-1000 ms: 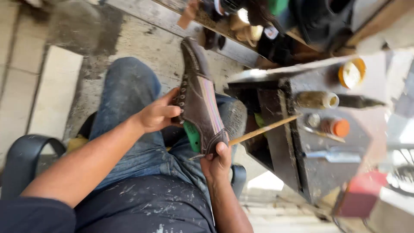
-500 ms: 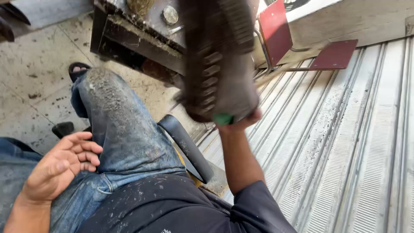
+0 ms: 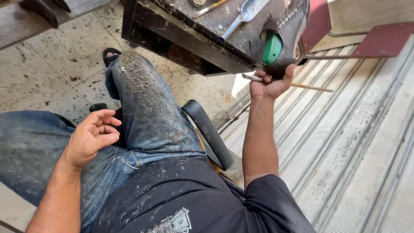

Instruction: Applying adhesive to the sole of a shoe using a brush at a repair bench

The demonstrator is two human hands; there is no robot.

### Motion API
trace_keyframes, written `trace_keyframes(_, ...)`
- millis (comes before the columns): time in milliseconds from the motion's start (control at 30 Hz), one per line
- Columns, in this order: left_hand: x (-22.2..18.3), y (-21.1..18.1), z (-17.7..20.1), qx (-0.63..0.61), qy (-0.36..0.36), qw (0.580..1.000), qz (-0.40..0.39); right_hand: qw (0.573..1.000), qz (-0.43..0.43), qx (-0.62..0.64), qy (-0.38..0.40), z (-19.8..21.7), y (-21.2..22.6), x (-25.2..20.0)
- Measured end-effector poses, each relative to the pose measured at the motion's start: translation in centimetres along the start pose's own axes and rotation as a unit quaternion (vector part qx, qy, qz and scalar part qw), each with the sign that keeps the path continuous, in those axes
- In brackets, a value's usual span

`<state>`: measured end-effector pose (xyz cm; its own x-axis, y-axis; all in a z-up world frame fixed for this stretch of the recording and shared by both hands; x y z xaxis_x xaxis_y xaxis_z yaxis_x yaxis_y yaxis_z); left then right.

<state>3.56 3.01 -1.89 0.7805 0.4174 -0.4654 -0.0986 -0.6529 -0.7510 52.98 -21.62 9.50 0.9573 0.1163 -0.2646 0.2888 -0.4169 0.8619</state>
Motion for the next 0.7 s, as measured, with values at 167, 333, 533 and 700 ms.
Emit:
trace_keyframes(167,0.1,-1.7,2.5,0.032,-0.085,0.995,-0.035,0.997,-0.025,-0.055,0.039,-1.6,-3.5,0.6)
trace_keyframes(333,1.7,-8.5,4.0,0.186,-0.188,0.958,-0.113,0.941,-0.002,-0.330,-0.075,-1.7,-3.5,-2.5)
trace_keyframes(533,4.8,-25.1,3.2,0.265,-0.310,0.854,-0.321,0.936,0.052,-0.345,-0.050,1.1,-3.3,-1.0)
trace_keyframes(700,5.1,-27.1,3.8,0.224,-0.310,0.861,-0.336,0.872,0.278,-0.397,-0.074,3.4,1.8,0.1)
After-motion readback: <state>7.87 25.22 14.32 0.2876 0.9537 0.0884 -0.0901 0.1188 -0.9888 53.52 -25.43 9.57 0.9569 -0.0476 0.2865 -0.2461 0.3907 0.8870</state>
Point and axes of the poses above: each hand's wrist, its own x-axis towards the middle knuckle, its own z-axis out of the back of the hand, y = z × x, the point moved 5 cm from there along x, towards the middle knuckle, and after that the axes turned 13 degrees about -x, right-handed, at the moved point
